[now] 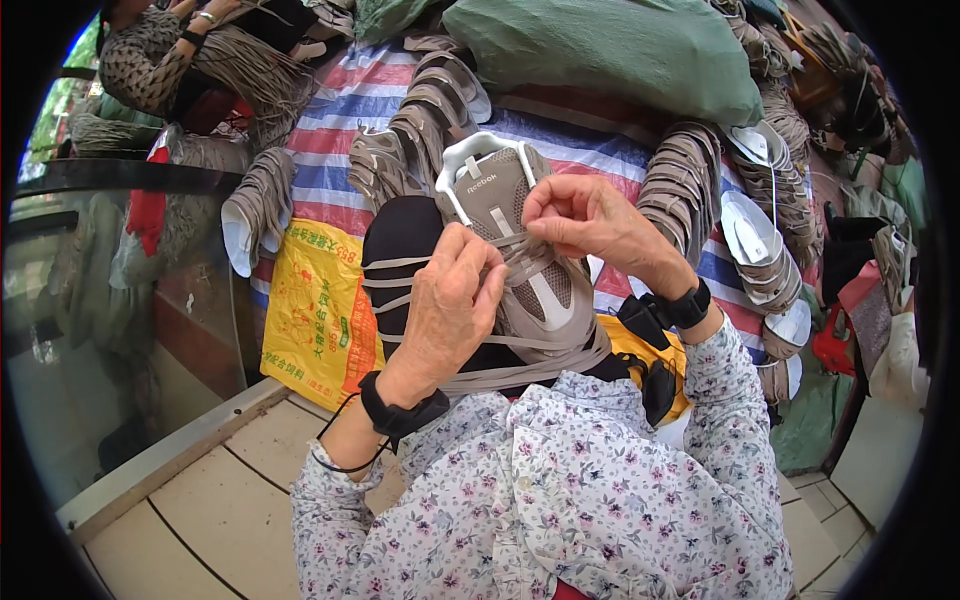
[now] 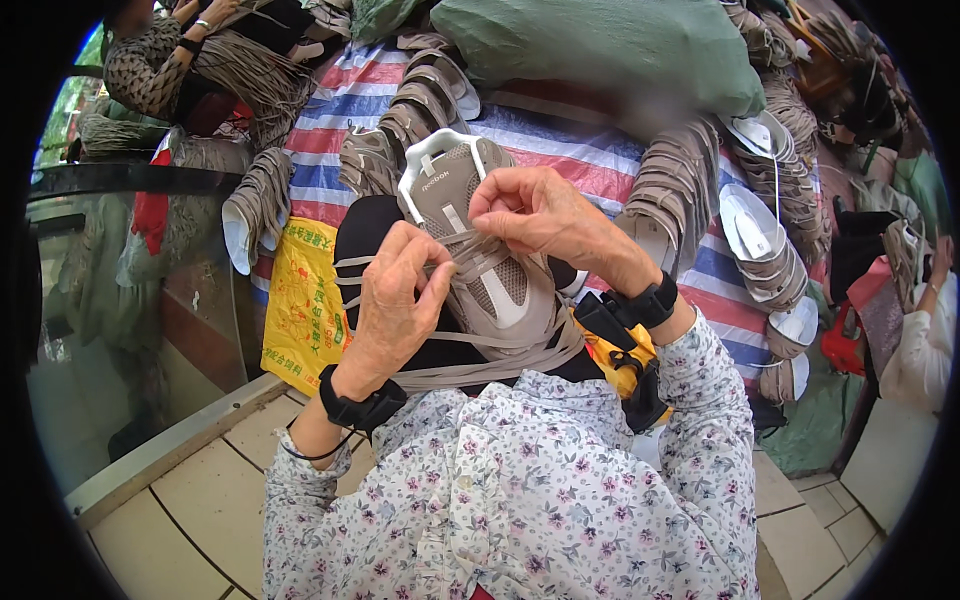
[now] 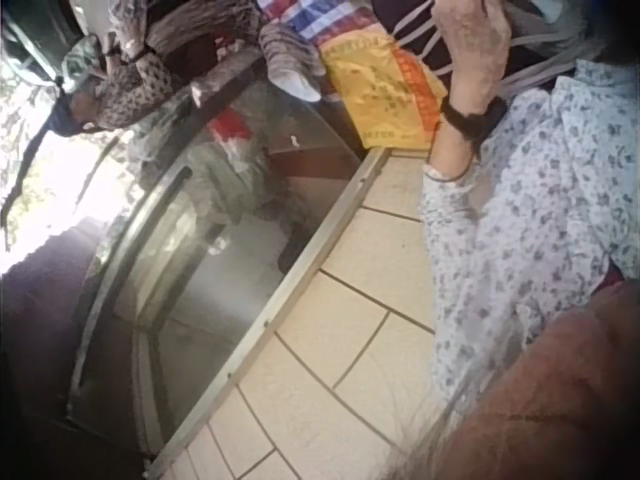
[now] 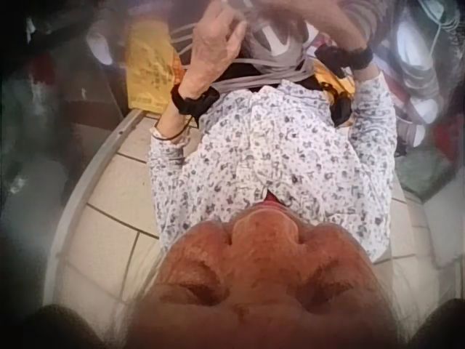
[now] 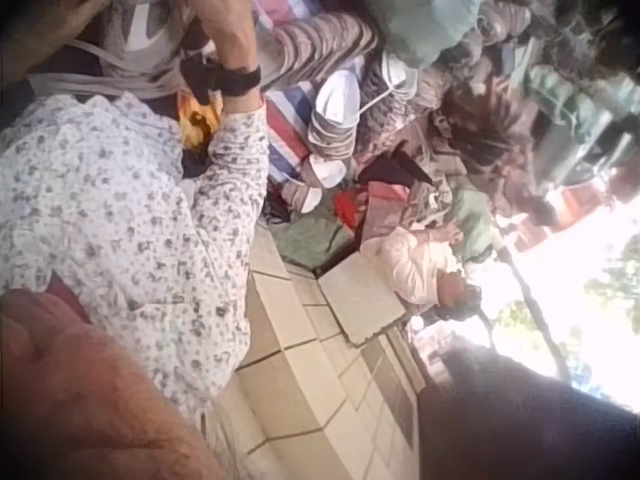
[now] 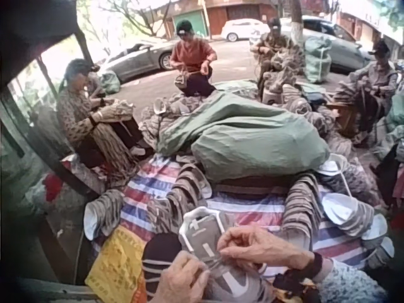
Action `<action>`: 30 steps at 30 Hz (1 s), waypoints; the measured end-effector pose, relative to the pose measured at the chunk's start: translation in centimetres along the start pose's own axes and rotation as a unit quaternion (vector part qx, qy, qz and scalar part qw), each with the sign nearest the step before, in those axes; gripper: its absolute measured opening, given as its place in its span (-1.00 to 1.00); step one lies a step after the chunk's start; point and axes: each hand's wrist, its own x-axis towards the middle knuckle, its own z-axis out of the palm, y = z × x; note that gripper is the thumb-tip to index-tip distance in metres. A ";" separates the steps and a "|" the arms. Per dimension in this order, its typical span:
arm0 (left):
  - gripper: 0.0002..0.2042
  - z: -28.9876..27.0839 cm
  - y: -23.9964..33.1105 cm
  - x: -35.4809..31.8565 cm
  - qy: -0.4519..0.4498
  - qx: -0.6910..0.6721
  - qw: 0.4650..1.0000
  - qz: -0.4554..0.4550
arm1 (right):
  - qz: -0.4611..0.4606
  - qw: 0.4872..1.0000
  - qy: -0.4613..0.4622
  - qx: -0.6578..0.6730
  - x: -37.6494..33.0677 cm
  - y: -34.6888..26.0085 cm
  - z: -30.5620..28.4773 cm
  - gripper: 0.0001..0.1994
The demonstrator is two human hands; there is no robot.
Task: The person is lacing a beige Reebok sneaker by hand. They repeatedly thread the laces through the eyelets, pull them tight, and adjust the tension. The person works on a single shoe held in their hands while sitting in a cluttered workspace.
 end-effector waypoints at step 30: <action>-0.85 -1.0 -0.9 1.6 -0.003 0.074 0.997 0.035 | -0.105 0.923 0.239 -0.281 -3.4 -2.4 -15.0 -0.82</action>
